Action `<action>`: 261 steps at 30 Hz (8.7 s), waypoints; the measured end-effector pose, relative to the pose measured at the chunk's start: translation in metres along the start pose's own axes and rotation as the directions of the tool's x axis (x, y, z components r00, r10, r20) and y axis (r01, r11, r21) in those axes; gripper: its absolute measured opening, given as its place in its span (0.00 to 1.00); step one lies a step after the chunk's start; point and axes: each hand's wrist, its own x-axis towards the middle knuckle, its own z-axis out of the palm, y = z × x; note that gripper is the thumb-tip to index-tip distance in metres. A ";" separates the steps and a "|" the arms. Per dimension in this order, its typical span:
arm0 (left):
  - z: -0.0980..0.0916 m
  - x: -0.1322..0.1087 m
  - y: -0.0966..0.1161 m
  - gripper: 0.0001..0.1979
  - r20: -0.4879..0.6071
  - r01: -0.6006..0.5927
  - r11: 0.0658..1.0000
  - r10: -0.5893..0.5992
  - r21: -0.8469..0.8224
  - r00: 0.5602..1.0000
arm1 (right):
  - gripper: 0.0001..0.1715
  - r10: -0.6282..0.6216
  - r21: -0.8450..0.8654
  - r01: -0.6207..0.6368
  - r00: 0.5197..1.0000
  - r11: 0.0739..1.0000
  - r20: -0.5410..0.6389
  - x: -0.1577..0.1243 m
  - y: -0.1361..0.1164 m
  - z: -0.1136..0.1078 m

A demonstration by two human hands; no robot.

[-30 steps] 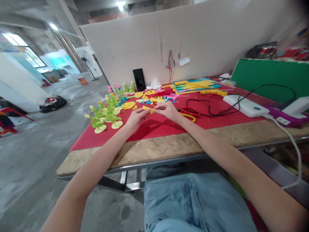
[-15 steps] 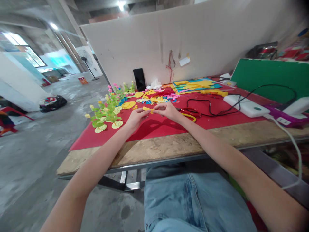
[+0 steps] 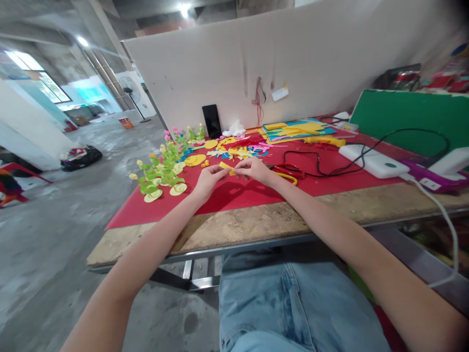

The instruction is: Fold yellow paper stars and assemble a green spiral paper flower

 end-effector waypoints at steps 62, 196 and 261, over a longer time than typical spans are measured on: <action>0.002 -0.010 0.009 0.11 0.057 -0.368 0.854 0.374 0.368 0.926 | 0.13 -0.003 0.154 0.010 0.999 0.988 -0.047 0.000 -0.002 0.003; 0.008 -0.021 0.015 0.12 0.260 -0.229 0.969 0.247 -0.096 0.933 | 0.06 -0.161 0.100 0.153 0.983 0.983 0.088 -0.014 -0.034 0.000; 0.010 -0.018 0.014 0.09 0.188 -0.127 0.974 0.163 -0.189 0.969 | 0.06 -0.086 0.212 0.104 0.992 0.972 -0.092 -0.010 -0.028 0.005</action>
